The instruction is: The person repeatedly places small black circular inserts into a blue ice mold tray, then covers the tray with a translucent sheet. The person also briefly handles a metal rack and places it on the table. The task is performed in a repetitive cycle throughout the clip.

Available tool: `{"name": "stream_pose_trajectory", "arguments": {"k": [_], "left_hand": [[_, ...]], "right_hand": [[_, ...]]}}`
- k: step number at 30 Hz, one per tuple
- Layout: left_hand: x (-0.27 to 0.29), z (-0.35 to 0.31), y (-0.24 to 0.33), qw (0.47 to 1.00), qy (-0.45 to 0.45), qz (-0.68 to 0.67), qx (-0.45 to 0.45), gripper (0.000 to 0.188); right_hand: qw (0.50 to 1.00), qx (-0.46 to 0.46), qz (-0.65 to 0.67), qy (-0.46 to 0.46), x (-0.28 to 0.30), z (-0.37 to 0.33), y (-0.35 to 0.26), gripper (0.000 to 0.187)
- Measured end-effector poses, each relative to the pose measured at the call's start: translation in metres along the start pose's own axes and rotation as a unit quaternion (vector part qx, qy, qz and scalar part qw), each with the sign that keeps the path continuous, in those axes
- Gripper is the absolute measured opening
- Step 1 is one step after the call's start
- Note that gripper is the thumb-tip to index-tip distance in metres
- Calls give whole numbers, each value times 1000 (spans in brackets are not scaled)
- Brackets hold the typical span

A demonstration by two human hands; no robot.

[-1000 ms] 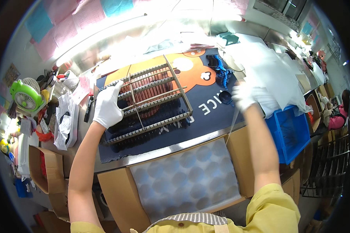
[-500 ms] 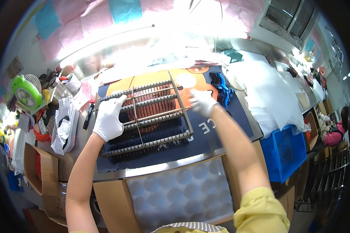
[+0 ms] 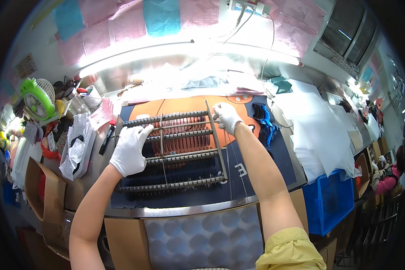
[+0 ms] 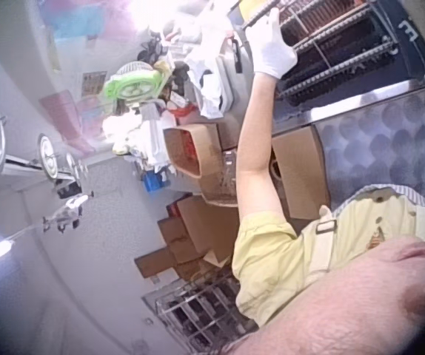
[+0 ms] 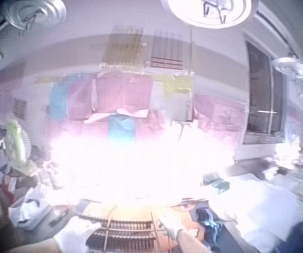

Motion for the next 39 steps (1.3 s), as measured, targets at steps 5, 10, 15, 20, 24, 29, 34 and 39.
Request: {"name": "stream_pose_trajectory", "arguments": {"k": [5,10,15,20,24,29,34,39], "left_hand": [[-1,-1,0,1000,3,19,-2,75],[-7,-1,-6,1000,-17,-1,16,79],[-2,2,-7,999,10,-46,17,75],[4,18,2,998,-26,-48,26,76],[23,44,18,993,-98,-10,66,78],[76,55,67,998,-5,-52,44,87],[107,31,127,991,64,-120,4,97],[87,-11,160,899,-75,-432,13,112]], "right_hand": [[939,6,282,199,230,-41,-26,33],[883,136,145,426,432,-240,-145,27],[795,220,-456,335,401,-348,-129,16],[674,85,-677,284,476,-376,16,15],[681,-23,-692,238,506,-404,43,50],[801,56,-537,257,429,-431,-43,66],[787,362,-493,78,207,-436,-144,101],[614,599,-514,-21,12,-459,-232,104]]}}
Point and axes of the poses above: each hand's wrist, its own z-axis towards the middle knuckle, its own x-axis out of the back of the hand, y = z × x, the point moved 8 cm from there along z, towards the middle knuckle, and after that the axes turned 5 degrees about y, right-handed, at the moved point
